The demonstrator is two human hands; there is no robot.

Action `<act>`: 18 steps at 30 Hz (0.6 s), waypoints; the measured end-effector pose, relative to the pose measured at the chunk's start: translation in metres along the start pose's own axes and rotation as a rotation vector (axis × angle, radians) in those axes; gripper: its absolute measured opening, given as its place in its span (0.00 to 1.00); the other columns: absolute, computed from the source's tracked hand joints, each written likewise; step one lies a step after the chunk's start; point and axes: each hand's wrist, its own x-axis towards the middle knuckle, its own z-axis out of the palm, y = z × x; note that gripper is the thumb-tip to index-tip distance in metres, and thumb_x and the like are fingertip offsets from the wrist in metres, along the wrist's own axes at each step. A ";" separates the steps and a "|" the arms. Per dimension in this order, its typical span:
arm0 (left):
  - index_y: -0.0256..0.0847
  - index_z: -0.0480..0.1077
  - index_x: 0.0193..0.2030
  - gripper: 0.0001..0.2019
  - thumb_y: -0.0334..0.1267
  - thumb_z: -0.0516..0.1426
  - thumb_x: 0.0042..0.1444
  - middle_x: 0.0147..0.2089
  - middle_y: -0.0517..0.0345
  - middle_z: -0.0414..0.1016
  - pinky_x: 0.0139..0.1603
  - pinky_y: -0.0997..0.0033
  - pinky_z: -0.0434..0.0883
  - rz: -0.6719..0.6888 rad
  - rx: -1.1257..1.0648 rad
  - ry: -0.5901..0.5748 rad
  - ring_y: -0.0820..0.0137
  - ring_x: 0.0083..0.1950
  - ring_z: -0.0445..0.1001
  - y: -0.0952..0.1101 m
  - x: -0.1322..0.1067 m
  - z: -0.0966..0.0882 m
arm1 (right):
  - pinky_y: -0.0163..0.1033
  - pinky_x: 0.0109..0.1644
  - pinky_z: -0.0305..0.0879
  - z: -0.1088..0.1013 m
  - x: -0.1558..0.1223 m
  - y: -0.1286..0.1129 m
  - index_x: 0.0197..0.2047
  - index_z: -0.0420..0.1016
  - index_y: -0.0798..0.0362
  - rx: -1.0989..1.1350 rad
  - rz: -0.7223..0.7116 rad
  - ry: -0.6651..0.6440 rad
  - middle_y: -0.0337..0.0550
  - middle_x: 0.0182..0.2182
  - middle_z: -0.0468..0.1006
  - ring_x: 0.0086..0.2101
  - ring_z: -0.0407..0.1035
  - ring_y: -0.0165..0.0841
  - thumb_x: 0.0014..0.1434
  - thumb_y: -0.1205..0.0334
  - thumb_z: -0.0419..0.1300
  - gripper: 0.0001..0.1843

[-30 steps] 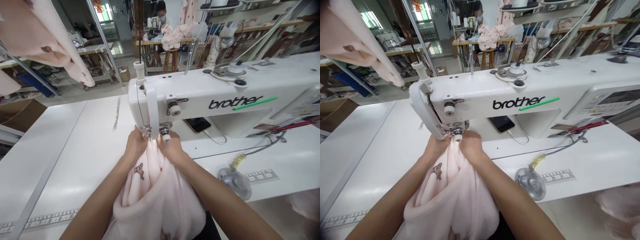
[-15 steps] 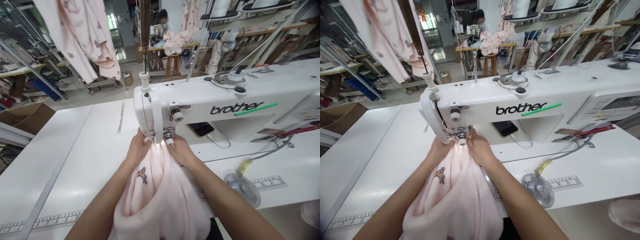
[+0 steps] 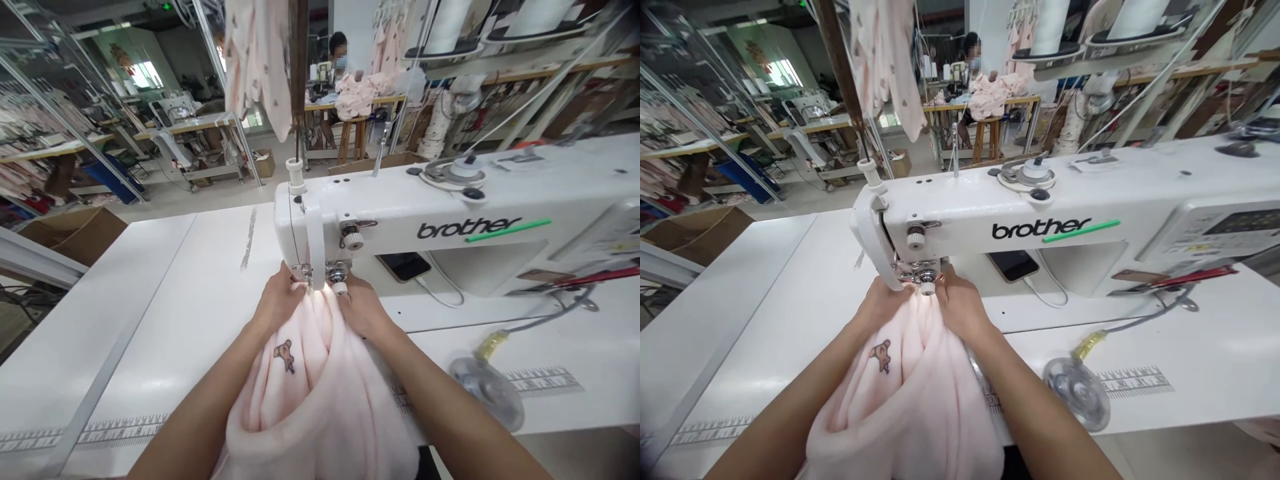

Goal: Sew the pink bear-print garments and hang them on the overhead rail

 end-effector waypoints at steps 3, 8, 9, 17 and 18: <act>0.40 0.66 0.38 0.08 0.33 0.51 0.50 0.35 0.57 0.74 0.37 0.69 0.66 0.000 0.001 -0.003 0.66 0.37 0.71 -0.001 -0.002 0.000 | 0.36 0.40 0.58 -0.002 0.000 0.001 0.42 0.63 0.56 0.014 -0.028 -0.023 0.50 0.39 0.73 0.41 0.66 0.40 0.62 0.66 0.42 0.11; 0.40 0.66 0.39 0.09 0.33 0.52 0.50 0.38 0.56 0.75 0.40 0.68 0.66 0.039 -0.041 0.000 0.65 0.39 0.72 0.005 -0.006 -0.006 | 0.37 0.37 0.59 -0.006 0.000 -0.003 0.41 0.65 0.53 0.093 -0.065 -0.087 0.46 0.36 0.74 0.38 0.68 0.40 0.62 0.56 0.46 0.12; 0.40 0.66 0.40 0.10 0.34 0.52 0.50 0.38 0.56 0.74 0.40 0.68 0.66 0.035 -0.031 -0.003 0.65 0.40 0.72 0.007 -0.007 -0.008 | 0.37 0.36 0.59 -0.006 0.000 -0.003 0.41 0.65 0.52 0.104 -0.048 -0.095 0.44 0.34 0.74 0.37 0.68 0.40 0.60 0.55 0.49 0.11; 0.40 0.63 0.54 0.29 0.43 0.59 0.43 0.38 0.52 0.71 0.40 0.66 0.66 -0.178 -0.110 -0.256 0.64 0.38 0.69 0.006 -0.058 -0.053 | 0.44 0.34 0.58 0.006 0.004 0.015 0.23 0.63 0.45 0.195 -0.048 -0.211 0.44 0.23 0.71 0.29 0.67 0.45 0.49 0.52 0.54 0.08; 0.41 0.64 0.54 0.30 0.43 0.60 0.41 0.36 0.54 0.70 0.38 0.67 0.66 -0.217 -0.246 -0.270 0.66 0.36 0.69 0.008 -0.078 -0.065 | 0.44 0.33 0.58 0.011 0.002 0.010 0.21 0.63 0.45 0.285 -0.082 -0.266 0.43 0.21 0.70 0.28 0.67 0.44 0.45 0.51 0.56 0.09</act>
